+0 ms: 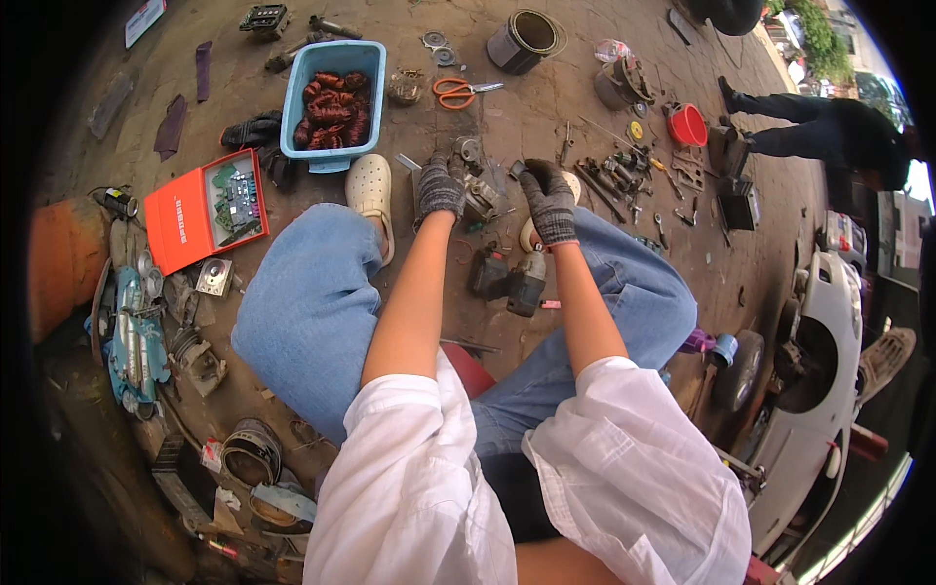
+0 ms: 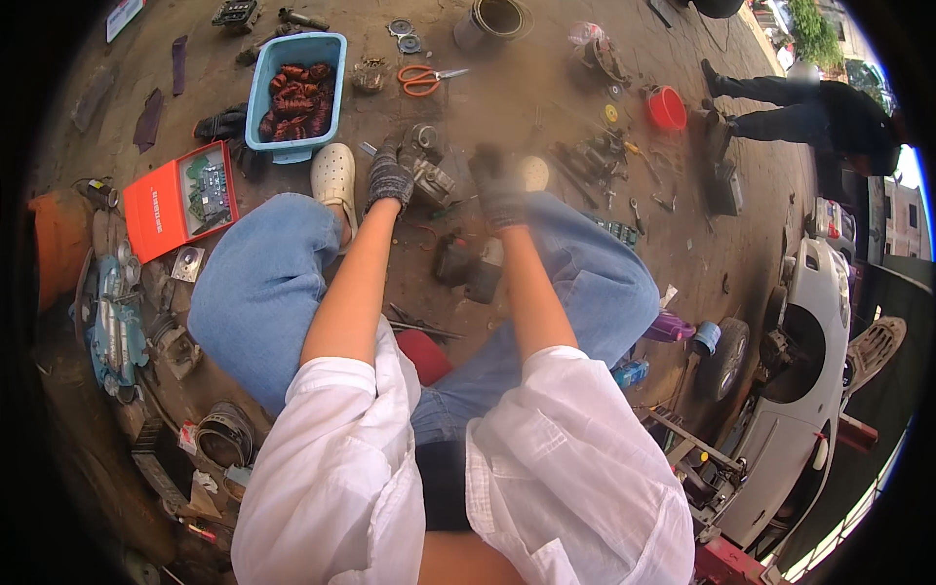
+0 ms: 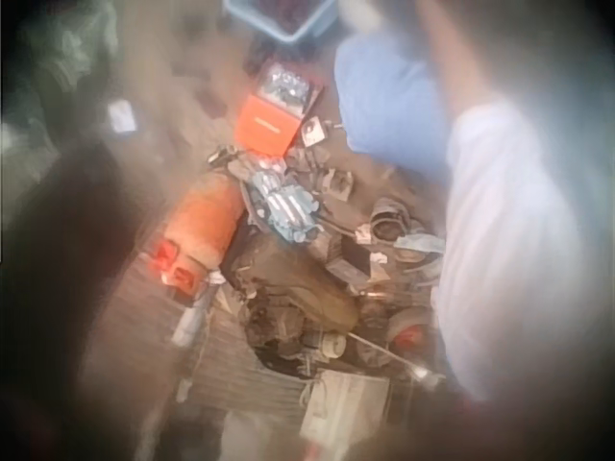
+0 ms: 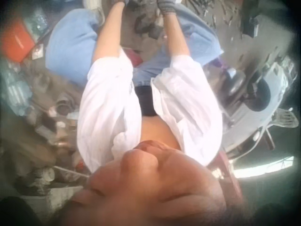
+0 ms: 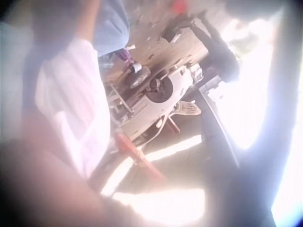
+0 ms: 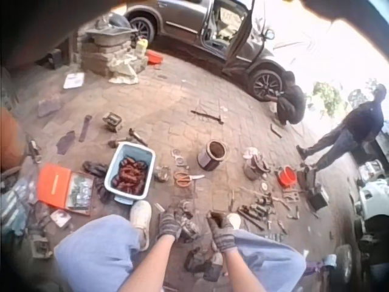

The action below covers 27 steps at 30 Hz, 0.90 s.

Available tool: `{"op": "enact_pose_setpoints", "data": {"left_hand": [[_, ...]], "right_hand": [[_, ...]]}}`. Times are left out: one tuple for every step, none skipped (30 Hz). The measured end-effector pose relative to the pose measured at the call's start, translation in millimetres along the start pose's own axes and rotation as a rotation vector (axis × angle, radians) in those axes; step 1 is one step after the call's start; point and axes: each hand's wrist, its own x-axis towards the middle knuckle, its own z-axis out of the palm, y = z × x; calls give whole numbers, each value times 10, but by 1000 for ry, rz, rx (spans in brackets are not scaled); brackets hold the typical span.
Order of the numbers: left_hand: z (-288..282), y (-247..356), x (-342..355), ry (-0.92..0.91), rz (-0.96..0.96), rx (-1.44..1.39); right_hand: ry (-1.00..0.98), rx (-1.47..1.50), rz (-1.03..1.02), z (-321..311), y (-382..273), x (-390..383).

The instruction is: The person sits on the ground and uses a cordless impact wrench to remove bolts from a metallic engine casing. They then separate the casing halves, inspect the interior, and handle small internal components with gloved hands.

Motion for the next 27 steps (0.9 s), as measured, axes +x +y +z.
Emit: {"op": "enact_pose_setpoints", "data": {"left_hand": [[-20, 41, -51, 20, 6, 53], [-30, 77, -93, 71, 12, 29], [-3, 127, -129, 115, 22, -3], [0, 143, -142, 167, 28, -32], [21, 141, -137, 188, 21, -62], [-15, 76, -123, 223, 4, -80], [-24, 36, -118, 253, -9, -105], [-45, 17, -113, 260, -22, -90], [-40, -60, -108, 293, 16, -76], [-17, -88, -117, 284, 4, -94], [-6, -109, -135, 286, -10, -107], [3, -168, -144, 298, -14, -148], [3, -212, -141, 307, -9, -186], [-16, -268, -140, 316, -5, -223], [-33, -87, -231, 286, 20, -165], [-73, -38, -247, 259, 22, -131], [-130, 1, -254, 231, 22, -94], [-98, -9, -201, 201, 57, -111], [-92, -33, -163, 180, 83, -126], [-89, -65, -142, 177, 91, -112], [-64, -104, -118, 188, 103, -81], [-79, -133, -119, 183, 89, -113], [-94, -161, -122, 175, 77, -145], [-27, -2, -174, 144, 81, -151], [-35, 24, -200, 136, 93, -81], [3, -55, -130, 114, 103, -47], [-89, -296, -50, 127, 95, 3]], "right_hand": [[181, 76, 44, -217, 149, -170], [216, -216, 135, -476, 432, -335], [325, -236, 290, -653, 821, -593], [426, -237, 443, -799, 1195, -836], [598, 50, 644, -864, 1499, -1126], [373, -256, 782, -802, 1604, -1323], [141, -565, 900, -733, 1692, -1502], [-53, -705, 937, -606, 1736, -1696], [-119, -574, 891, -439, 1740, -1864], [-194, -435, 859, -271, 1723, -2013], [-188, -306, 810, -96, 1680, -2126], [-174, -220, 754, 86, 1618, -2168], [-140, -170, 694, 243, 1562, -2164], [-84, -173, 624, 359, 1518, -2134], [-9, -183, 574, 400, 1550, -2105], [49, -198, 510, 468, 1554, -2049], [86, -215, 444, 517, 1566, -1988], [144, -229, 381, 514, 1598, -1896], [181, -244, 316, 527, 1612, -1798], [217, -251, 254, 514, 1626, -1718], [241, -243, 200, 493, 1657, -1627], [252, -221, 156, 484, 1662, -1542], [251, -172, 132, 469, 1673, -1451], [237, 29, 264, 340, 1725, -1364], [198, 484, 476, 270, 1629, -1287], [215, 613, 613, 181, 1525, -1283], [164, 693, 588, 313, 1322, -1286]]}}
